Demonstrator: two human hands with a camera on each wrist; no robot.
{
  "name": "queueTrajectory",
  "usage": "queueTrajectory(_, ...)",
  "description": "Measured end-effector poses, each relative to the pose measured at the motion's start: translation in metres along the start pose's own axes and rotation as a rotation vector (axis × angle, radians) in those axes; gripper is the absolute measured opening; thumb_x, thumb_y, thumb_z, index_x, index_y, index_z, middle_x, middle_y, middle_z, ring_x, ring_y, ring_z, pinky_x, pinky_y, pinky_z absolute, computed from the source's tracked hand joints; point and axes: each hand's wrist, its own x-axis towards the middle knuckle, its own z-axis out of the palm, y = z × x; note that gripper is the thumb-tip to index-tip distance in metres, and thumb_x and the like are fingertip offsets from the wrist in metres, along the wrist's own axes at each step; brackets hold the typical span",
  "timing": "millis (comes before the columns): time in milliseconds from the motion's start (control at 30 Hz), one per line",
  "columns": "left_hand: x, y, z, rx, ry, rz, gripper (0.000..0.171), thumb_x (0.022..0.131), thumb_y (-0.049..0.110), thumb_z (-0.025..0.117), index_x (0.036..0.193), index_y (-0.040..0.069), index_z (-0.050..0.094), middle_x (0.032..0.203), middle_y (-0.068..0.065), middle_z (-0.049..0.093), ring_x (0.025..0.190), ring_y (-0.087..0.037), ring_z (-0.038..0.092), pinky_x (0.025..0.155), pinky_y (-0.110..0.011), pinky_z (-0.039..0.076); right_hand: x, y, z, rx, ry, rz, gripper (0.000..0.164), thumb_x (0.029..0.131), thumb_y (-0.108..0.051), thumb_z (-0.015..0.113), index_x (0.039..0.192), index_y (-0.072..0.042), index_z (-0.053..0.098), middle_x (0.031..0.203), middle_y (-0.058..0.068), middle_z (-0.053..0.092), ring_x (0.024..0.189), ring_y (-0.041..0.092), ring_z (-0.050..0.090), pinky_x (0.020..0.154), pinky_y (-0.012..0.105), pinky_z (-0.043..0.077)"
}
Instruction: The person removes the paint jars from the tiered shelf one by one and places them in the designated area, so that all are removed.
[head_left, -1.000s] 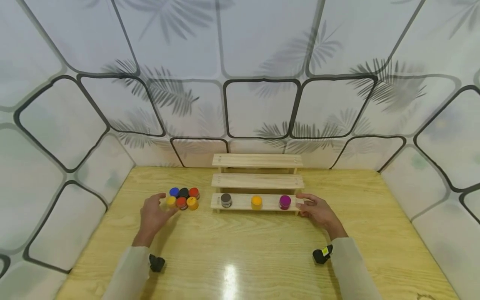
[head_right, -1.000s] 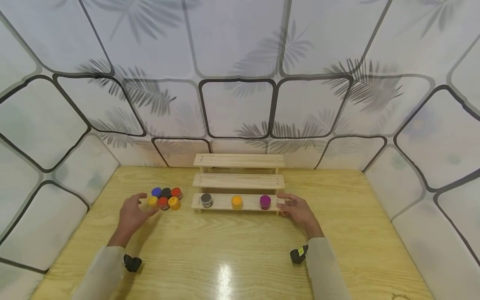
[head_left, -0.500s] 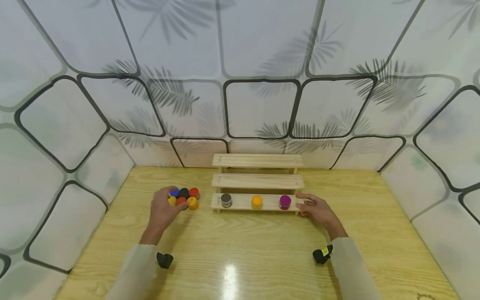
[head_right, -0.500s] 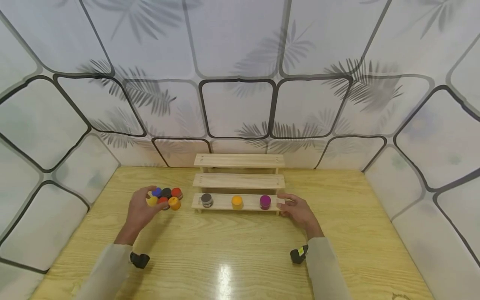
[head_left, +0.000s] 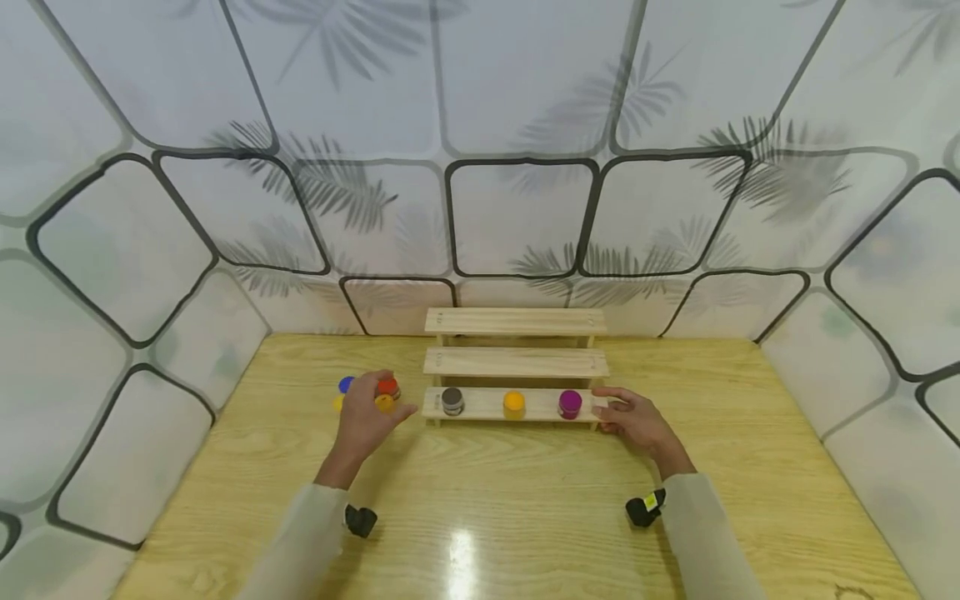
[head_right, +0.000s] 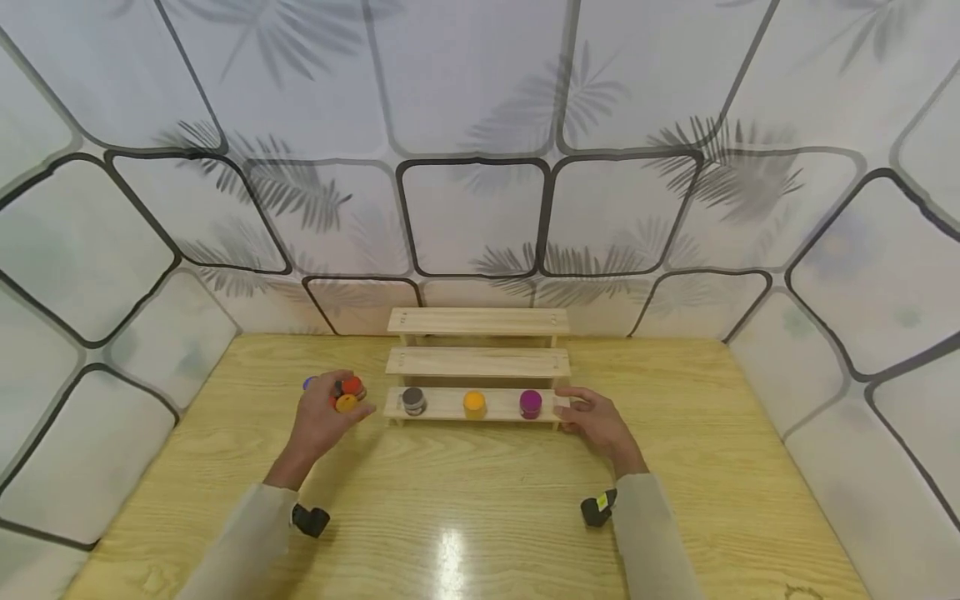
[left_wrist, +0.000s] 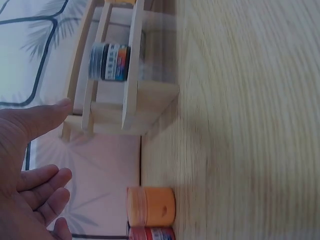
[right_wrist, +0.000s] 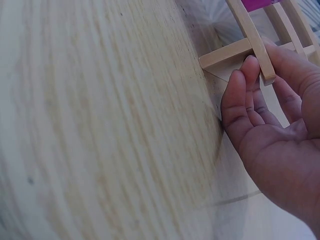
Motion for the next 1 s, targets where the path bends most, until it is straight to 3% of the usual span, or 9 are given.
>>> queueTrajectory(300,-0.002,0.012,0.018,-0.064,-0.038,0.008,0.057,0.078,0.023,0.078,0.125,0.003,0.055,0.127,-0.02,0.053,0.111,-0.04,0.052,0.087,-0.051,0.046,0.002,0.003,-0.001,0.001,-0.005,-0.009,0.05,0.09,-0.015,0.065,0.134,0.001,0.047,0.076,-0.011,0.063,0.072,0.005,0.061,0.072,0.023,0.054)
queueTrajectory(600,-0.005,0.017,0.036,-0.023,-0.066,0.014,0.056,0.076,0.024,0.08,0.122,0.003,0.058,0.119,-0.015,0.059,0.098,-0.031,0.052,0.076,-0.042,0.044,-0.001,0.0,-0.001,-0.003,0.003,-0.009,0.052,0.09,-0.015,0.064,0.135,0.004,0.045,0.075,-0.011,0.063,0.073,0.005,0.061,0.072,0.022,0.054)
queueTrajectory(800,-0.004,0.019,0.048,-0.013,-0.072,0.034,0.049,0.075,0.026,0.081,0.115,0.006,0.062,0.116,-0.013,0.061,0.104,-0.03,0.054,0.082,-0.045,0.048,-0.001,0.0,-0.002,0.03,-0.012,-0.019,0.052,0.091,-0.012,0.063,0.136,0.005,0.043,0.074,-0.011,0.062,0.072,0.006,0.062,0.071,0.022,0.054)
queueTrajectory(1000,-0.002,0.022,0.053,-0.032,-0.076,0.017,0.048,0.076,0.025,0.08,0.115,0.005,0.062,0.112,-0.012,0.062,0.113,-0.032,0.052,0.093,-0.05,0.044,-0.001,-0.001,-0.001,0.029,-0.017,-0.014,0.054,0.092,-0.013,0.062,0.138,0.006,0.041,0.076,-0.011,0.062,0.073,0.006,0.061,0.072,0.023,0.054)
